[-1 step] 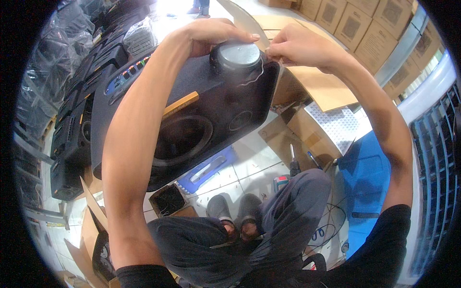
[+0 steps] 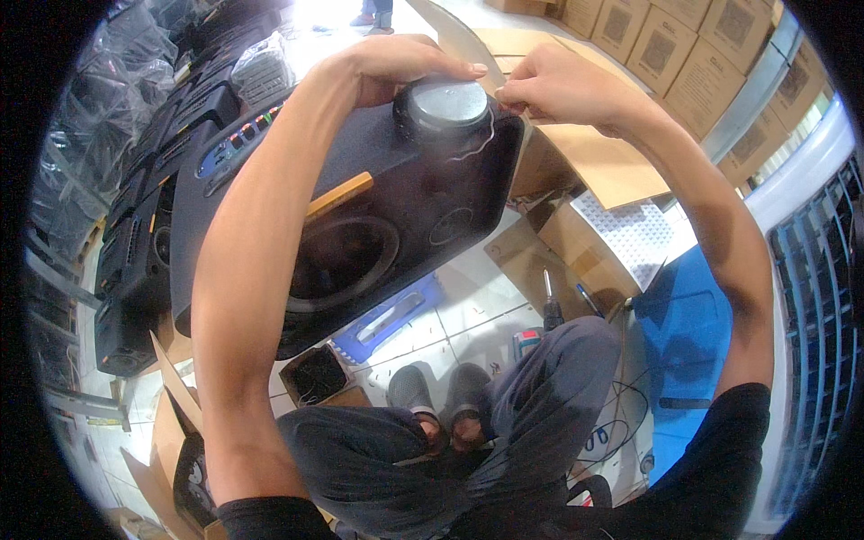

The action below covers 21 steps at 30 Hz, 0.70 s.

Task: The person writes on a label sheet, applies a label to a speaker, and installs a circular component into the speaker using a power drill. The person also moves several speakers around the workspace.

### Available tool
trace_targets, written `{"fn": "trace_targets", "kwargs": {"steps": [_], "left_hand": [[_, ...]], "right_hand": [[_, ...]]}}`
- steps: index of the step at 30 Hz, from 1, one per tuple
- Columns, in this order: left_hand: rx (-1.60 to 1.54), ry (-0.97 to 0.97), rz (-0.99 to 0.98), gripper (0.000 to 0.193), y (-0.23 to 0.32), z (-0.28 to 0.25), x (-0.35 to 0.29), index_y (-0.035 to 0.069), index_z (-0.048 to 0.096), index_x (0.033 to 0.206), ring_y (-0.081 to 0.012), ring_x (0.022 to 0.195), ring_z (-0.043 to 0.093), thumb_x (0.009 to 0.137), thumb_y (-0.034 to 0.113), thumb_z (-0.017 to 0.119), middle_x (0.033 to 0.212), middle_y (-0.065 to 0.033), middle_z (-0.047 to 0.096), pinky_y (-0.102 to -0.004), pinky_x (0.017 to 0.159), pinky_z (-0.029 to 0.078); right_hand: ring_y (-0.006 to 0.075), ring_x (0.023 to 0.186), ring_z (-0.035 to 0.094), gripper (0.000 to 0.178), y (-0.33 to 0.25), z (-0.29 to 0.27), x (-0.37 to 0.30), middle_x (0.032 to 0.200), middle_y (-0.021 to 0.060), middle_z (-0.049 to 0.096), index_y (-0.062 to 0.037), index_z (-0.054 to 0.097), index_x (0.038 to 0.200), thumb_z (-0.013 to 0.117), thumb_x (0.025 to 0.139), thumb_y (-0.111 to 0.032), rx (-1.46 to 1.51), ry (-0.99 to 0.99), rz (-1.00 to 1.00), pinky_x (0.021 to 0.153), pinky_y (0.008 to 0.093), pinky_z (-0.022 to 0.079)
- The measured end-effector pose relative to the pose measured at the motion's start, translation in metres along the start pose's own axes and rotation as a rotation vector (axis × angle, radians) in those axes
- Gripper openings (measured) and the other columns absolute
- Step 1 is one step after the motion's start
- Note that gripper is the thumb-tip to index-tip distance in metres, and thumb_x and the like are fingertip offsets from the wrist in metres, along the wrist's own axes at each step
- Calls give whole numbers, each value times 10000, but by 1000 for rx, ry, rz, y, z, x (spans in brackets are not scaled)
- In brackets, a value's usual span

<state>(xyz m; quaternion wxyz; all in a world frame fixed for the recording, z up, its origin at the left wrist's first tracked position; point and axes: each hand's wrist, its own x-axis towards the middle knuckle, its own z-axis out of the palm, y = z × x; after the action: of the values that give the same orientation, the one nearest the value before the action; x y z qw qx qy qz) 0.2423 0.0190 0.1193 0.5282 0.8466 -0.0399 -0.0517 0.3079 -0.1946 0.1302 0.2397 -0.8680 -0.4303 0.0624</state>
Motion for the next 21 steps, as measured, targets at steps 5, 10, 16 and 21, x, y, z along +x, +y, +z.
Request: {"fn": "trace_targets", "kwargs": {"steps": [5,10,16,21], "left_hand": [[-35,8,31,372,-2,0,1,-22,711,1046,-106,799,690,910,324,714,965,-78,736,-233,674,539],[10,23,15,366,-1,1,2,-22,711,1056,-104,810,690,923,318,699,957,-78,737,-231,682,539],[-23,-13,24,353,-1,1,0,-20,715,1053,-97,808,687,935,312,682,957,-71,740,-233,706,535],[-52,-14,2,354,1,2,1,-17,716,1055,-100,824,690,938,315,678,968,-70,739,-231,715,536]], "right_hand": [[61,541,416,286,3,1,7,580,-17,478,19,640,629,650,833,-180,-17,-29,-28,489,246,338],[68,524,431,264,2,2,6,564,-9,483,16,631,609,652,796,-170,-20,-24,-82,480,249,343],[200,519,534,270,-5,2,4,563,143,540,71,680,707,648,743,-195,-236,71,-266,541,348,448],[391,600,641,299,-2,13,-1,632,299,581,76,666,708,636,716,-222,-208,221,-411,663,452,530]]}}
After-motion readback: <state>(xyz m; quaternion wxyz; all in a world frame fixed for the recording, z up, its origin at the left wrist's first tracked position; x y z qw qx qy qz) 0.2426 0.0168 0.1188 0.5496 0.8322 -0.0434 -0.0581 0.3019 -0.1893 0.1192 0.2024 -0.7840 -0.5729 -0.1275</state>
